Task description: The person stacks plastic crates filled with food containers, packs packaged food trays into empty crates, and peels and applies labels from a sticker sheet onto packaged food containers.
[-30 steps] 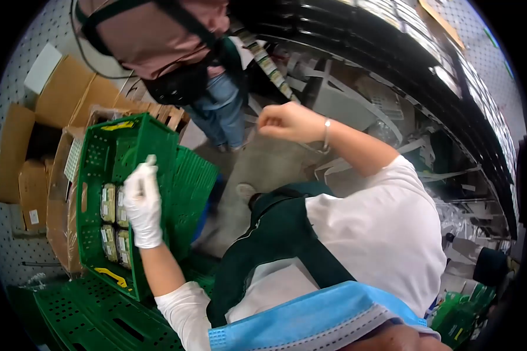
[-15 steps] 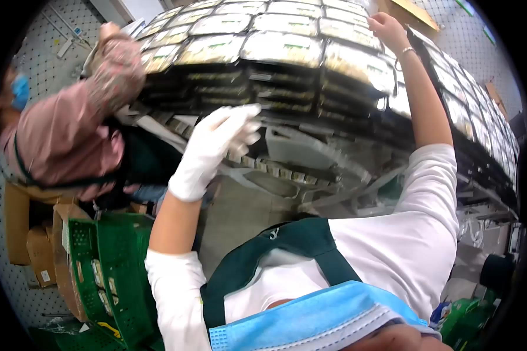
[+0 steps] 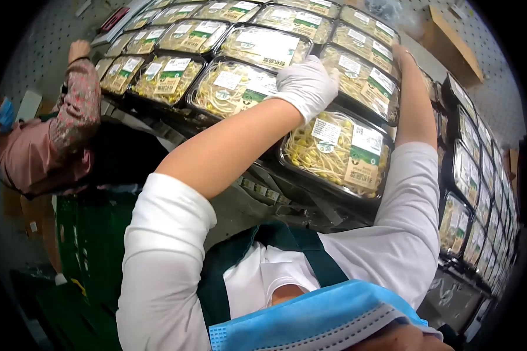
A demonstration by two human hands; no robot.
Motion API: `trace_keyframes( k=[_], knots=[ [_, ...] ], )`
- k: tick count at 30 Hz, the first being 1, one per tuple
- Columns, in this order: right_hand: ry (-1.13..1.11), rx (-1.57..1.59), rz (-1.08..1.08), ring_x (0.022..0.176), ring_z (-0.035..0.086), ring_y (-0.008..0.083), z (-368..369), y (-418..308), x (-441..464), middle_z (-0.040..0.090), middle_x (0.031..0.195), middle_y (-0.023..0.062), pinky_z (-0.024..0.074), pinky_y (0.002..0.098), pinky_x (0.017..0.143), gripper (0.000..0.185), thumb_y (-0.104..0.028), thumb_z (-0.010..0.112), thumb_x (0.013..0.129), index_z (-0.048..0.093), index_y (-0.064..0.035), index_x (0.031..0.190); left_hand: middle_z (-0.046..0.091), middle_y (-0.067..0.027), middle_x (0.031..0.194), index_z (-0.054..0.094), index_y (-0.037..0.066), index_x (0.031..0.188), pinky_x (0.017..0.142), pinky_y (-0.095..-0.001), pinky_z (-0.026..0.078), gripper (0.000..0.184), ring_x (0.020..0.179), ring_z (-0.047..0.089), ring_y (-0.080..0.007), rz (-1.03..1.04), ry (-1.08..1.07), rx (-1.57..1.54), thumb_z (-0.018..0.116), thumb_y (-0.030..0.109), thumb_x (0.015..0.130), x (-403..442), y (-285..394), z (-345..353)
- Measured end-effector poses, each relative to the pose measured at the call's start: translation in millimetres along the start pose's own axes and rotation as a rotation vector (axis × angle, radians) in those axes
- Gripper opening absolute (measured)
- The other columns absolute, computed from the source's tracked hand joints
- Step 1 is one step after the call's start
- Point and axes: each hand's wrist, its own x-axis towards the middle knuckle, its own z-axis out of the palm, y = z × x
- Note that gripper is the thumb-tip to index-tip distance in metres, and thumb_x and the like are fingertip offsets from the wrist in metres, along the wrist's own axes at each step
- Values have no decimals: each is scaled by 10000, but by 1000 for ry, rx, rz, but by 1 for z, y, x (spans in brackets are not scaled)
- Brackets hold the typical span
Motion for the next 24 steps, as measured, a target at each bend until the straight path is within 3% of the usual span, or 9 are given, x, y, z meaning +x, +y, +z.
trace_keyframes(
  k=[1, 3, 5, 6, 11, 14, 18, 20, 24],
  knots=[
    [17, 123, 44, 996, 466, 333, 2, 6, -3, 496, 1071, 206, 359, 401, 835, 459, -332, 362, 773, 528, 26, 1009, 531, -196, 638, 521, -22, 842, 512, -384, 450, 463, 602, 555, -245, -25, -131, -26, 257, 358, 838, -4, 8, -18],
    [68, 373, 127, 861, 534, 286, 7, 20, -11, 560, 956, 206, 394, 407, 756, 464, -336, 380, 749, 540, 35, 976, 557, -170, 692, 541, 11, 815, 439, -391, 448, 270, 631, 568, -255, 500, 96, 342, 380, 227, 800, -6, -1, -4],
    [-38, 1071, -20, 769, 542, 267, 9, 0, -6, 576, 877, 158, 410, 369, 649, 465, -358, 410, 750, 551, 51, 919, 577, -149, 748, 538, 30, 892, 710, -481, 429, 209, 726, 570, -258, 501, -47, 295, 433, 135, 745, -8, -2, -20],
    [82, 773, -12, 760, 552, 276, -7, 10, 24, 584, 838, 160, 419, 376, 644, 395, -319, 400, 764, 581, 14, 878, 586, -155, 807, 526, 24, 955, 811, -514, 360, 252, 740, 573, -251, 425, -122, 243, 415, 124, 752, -15, -2, -38],
    [718, -95, -276, 743, 534, 377, -60, -17, -19, 571, 879, 207, 426, 430, 690, 464, -365, 338, 773, 575, 27, 848, 606, -113, 769, 509, -12, 1006, 521, -429, 461, 368, 711, 591, -255, 487, -113, -72, 527, 173, 688, -21, 10, -68],
    [982, -897, -757, 788, 569, 251, -128, 8, -17, 590, 911, 84, 458, 318, 689, 266, -128, 392, 789, 574, -108, 981, 588, -107, 634, 550, -23, 876, 444, -378, 449, 306, 582, 589, -263, 669, 106, -88, 546, 193, 659, -45, 28, -99],
    [1285, -19, -853, 575, 451, 232, -161, -70, -268, 498, 672, 146, 399, 325, 557, 334, -292, 448, 846, 484, 17, 723, 593, -75, 667, 607, 88, 774, 531, -348, 454, 210, 662, 588, -235, 595, 370, -139, 557, 259, 663, -136, -45, -193],
    [1128, 451, -895, 587, 483, 263, -154, -109, -354, 521, 693, 177, 415, 355, 563, 343, -276, 443, 846, 507, 52, 767, 568, -80, 636, 582, 86, 743, 502, -347, 437, 177, 616, 567, -239, 456, 497, -39, 563, 247, 672, -198, -100, -239],
    [986, 633, -1086, 597, 457, 247, -80, -179, -518, 508, 687, 163, 398, 359, 575, 359, -285, 441, 848, 497, 57, 755, 518, -90, 573, 532, 80, 681, 443, -345, 404, 147, 523, 525, -246, 146, 666, 272, 575, 221, 690, -371, -208, -328]
  ],
)
